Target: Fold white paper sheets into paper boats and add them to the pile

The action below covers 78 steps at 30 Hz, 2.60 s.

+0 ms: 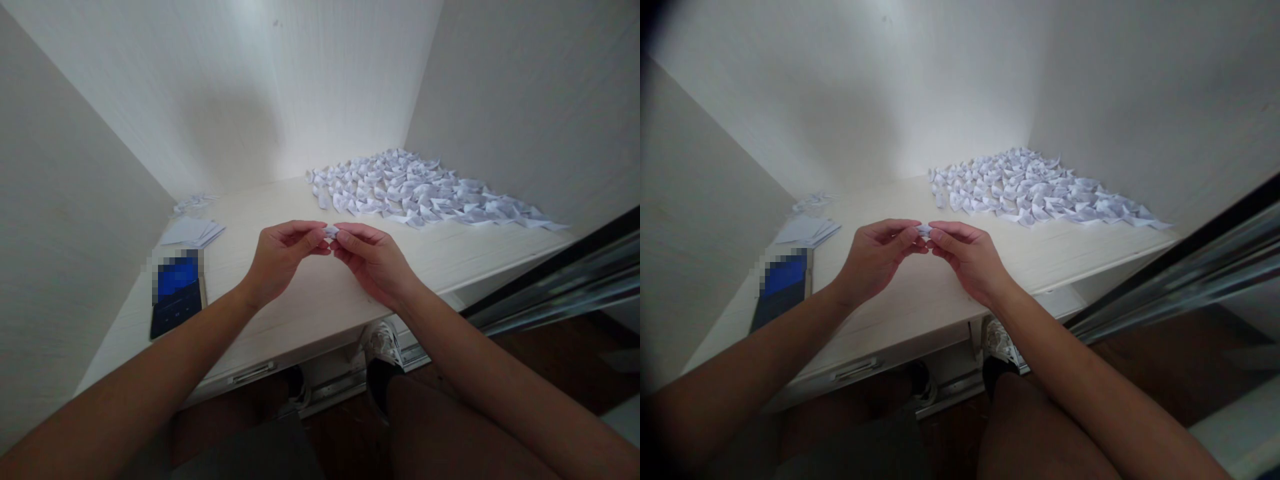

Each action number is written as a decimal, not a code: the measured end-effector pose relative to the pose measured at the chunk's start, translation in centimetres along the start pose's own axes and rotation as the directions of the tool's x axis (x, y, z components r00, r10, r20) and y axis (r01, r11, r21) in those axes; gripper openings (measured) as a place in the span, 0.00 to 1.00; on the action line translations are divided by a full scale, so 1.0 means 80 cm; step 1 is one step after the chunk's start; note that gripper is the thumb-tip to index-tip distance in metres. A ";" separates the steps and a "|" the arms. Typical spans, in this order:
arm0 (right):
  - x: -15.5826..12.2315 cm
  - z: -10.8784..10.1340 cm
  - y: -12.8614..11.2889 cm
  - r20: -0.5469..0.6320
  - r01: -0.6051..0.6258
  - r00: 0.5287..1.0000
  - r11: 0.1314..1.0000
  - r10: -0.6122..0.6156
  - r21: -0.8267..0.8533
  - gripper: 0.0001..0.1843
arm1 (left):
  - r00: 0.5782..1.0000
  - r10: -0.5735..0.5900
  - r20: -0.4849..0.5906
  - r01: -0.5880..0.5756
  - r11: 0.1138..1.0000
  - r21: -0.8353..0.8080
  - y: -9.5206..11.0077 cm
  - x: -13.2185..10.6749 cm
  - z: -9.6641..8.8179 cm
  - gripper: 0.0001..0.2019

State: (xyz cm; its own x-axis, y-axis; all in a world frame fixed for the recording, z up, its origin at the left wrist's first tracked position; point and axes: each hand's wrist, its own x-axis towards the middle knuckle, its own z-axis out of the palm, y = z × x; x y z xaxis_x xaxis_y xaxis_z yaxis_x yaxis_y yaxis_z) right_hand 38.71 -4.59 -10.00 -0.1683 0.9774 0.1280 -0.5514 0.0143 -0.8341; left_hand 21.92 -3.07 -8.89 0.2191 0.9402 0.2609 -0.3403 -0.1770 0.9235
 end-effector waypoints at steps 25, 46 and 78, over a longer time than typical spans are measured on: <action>-0.001 -0.006 0.001 0.054 -0.187 0.980 0.979 0.192 -0.081 0.15 | 0.908 -0.370 0.195 0.385 0.922 -0.043 0.017 0.010 -0.027 0.12; 0.003 -0.007 0.013 -0.063 -0.042 0.998 0.935 0.021 -0.352 0.14 | 0.963 -0.248 0.107 0.215 0.943 0.252 0.008 0.007 -0.022 0.17; -0.002 -0.009 0.012 -0.051 0.035 0.994 0.731 -0.095 -0.681 0.07 | 0.965 -0.249 0.082 0.201 0.903 0.379 0.000 0.005 -0.019 0.14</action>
State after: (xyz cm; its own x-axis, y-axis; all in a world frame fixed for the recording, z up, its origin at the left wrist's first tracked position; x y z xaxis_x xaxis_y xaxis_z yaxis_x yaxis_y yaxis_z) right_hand 38.79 -4.57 -11.17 -0.0734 0.9811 0.1789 0.1478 0.1881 -0.9709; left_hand 20.62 -2.29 -9.20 0.3715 0.9274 0.0448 0.0829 -0.0812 0.9932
